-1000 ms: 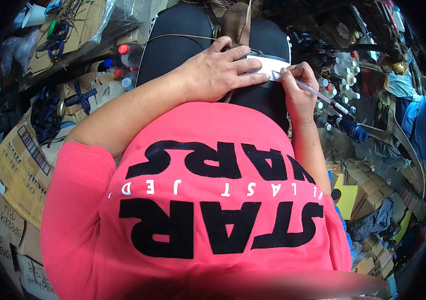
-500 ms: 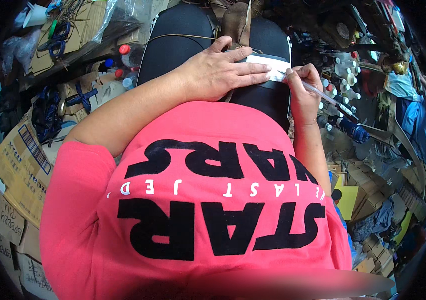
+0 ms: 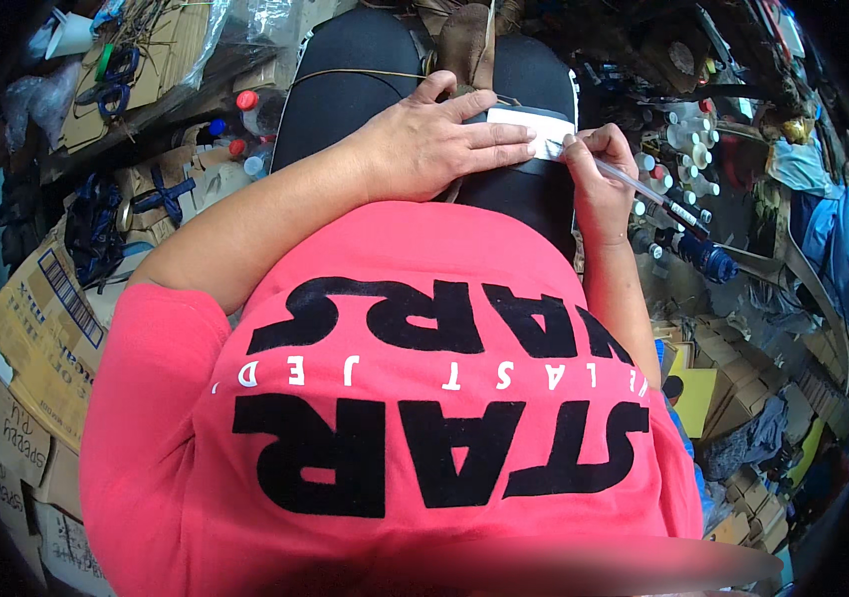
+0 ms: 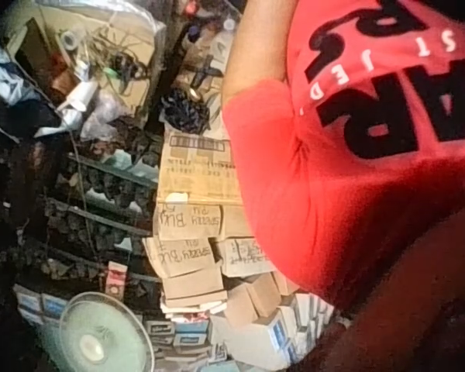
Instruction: Marking lines on a leather shoe component using a white template and a silver pen.
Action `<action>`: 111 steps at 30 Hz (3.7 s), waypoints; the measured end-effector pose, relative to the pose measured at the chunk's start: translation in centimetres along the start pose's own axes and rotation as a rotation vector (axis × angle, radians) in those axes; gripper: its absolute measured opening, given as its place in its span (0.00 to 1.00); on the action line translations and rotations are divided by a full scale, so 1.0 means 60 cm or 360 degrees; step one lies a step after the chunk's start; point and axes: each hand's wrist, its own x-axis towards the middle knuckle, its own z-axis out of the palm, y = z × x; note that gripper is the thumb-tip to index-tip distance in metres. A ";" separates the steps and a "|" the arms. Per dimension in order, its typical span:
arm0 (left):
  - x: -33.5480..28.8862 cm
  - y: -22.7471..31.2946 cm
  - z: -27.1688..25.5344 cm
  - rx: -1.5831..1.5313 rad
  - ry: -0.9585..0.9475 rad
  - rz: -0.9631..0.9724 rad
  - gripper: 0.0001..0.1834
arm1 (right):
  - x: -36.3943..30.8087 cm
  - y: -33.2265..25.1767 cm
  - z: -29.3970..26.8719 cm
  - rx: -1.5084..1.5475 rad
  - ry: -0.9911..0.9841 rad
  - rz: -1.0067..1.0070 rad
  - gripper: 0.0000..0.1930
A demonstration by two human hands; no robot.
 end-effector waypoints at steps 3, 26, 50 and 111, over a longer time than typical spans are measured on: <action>-0.001 0.000 0.002 0.0008 0.0021 -0.0001 0.36 | 0.000 0.001 0.001 0.0013 -0.0011 -0.0009 0.10; 0.000 -0.002 0.005 -0.0034 0.0062 0.0011 0.33 | 0.000 0.003 -0.001 0.0034 0.0023 0.0022 0.10; -0.001 0.000 0.001 -0.0015 0.0049 0.0006 0.34 | 0.000 0.003 -0.003 0.0017 -0.0009 -0.0032 0.09; -0.017 -0.008 -0.017 -0.0306 0.0230 -0.0038 0.27 | 0.015 -0.002 -0.032 0.0770 -0.0055 0.0378 0.09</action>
